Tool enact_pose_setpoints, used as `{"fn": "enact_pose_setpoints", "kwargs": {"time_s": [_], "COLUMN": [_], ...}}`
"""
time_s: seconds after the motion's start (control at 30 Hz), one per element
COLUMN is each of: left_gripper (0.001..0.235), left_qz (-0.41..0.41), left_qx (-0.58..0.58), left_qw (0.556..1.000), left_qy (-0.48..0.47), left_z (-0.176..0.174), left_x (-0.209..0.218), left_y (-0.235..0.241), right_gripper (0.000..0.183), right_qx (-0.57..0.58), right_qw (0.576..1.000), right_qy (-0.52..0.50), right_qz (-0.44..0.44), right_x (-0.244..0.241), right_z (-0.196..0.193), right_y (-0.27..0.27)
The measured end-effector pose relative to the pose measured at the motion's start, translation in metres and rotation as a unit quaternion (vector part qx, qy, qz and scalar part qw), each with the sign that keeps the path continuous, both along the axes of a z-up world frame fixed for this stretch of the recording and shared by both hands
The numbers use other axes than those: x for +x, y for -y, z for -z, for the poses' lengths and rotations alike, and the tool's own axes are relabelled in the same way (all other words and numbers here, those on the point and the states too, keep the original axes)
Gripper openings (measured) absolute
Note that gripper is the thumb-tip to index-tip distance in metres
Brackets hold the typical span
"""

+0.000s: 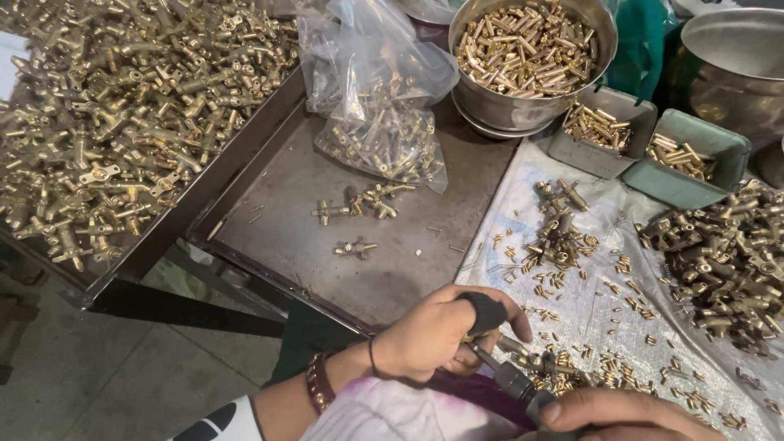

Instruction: Assembling small brass components using a pneumatic screwdriver in an industrial workshop.

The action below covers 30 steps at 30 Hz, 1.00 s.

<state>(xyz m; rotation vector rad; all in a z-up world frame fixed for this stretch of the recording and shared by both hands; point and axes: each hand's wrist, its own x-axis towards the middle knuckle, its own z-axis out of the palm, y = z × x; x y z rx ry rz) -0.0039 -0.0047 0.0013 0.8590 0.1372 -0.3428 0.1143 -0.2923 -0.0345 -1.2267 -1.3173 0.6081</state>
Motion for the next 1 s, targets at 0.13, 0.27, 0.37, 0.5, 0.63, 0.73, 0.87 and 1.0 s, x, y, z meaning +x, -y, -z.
{"fn": "enact_pose_setpoints", "kwargs": {"time_s": [0.13,0.27,0.37,0.5,0.63,0.73,0.87,1.0], "left_gripper": [0.03,0.039,0.026,0.026,0.03,0.034,0.025,0.015], "left_qz": [-0.018,-0.053,-0.182,-0.236,-0.136,-0.081,-0.066,-0.069], "left_qx": [-0.005,0.158,0.686,0.755,0.717,0.713,0.771,0.763], "left_qw": [1.0,0.986,0.704,0.604,0.672,0.677,0.596,0.598], "left_qy": [-0.002,-0.023,0.01,0.092,0.13,0.162,0.216,0.236], "left_z": [-0.01,0.006,0.031,0.004,0.018,0.046,0.083,0.078], "left_x": [-0.003,0.006,0.024,0.032,0.065,0.104,0.146,0.146], "left_y": [0.0,-0.012,-0.059,-0.069,-0.04,-0.017,0.003,0.005], "right_gripper": [0.018,0.019,0.036,0.039,0.037,0.039,0.036,0.036], "right_qx": [0.004,0.011,0.005,0.0,0.001,0.005,-0.004,-0.015], "right_qw": [0.999,0.997,0.999,0.996,0.995,0.993,0.986,0.984], "right_qy": [-0.013,-0.02,-0.037,-0.05,-0.081,-0.048,-0.004,-0.007], "right_qz": [0.038,0.069,0.034,-0.069,-0.052,-0.108,-0.168,-0.177], "right_x": [-0.009,-0.014,-0.005,0.0,0.007,0.02,0.044,0.04], "right_z": [0.001,0.0,-0.003,0.007,0.014,0.023,0.051,0.057], "right_y": [-0.001,-0.007,-0.018,-0.028,-0.034,-0.033,-0.018,-0.008]}}
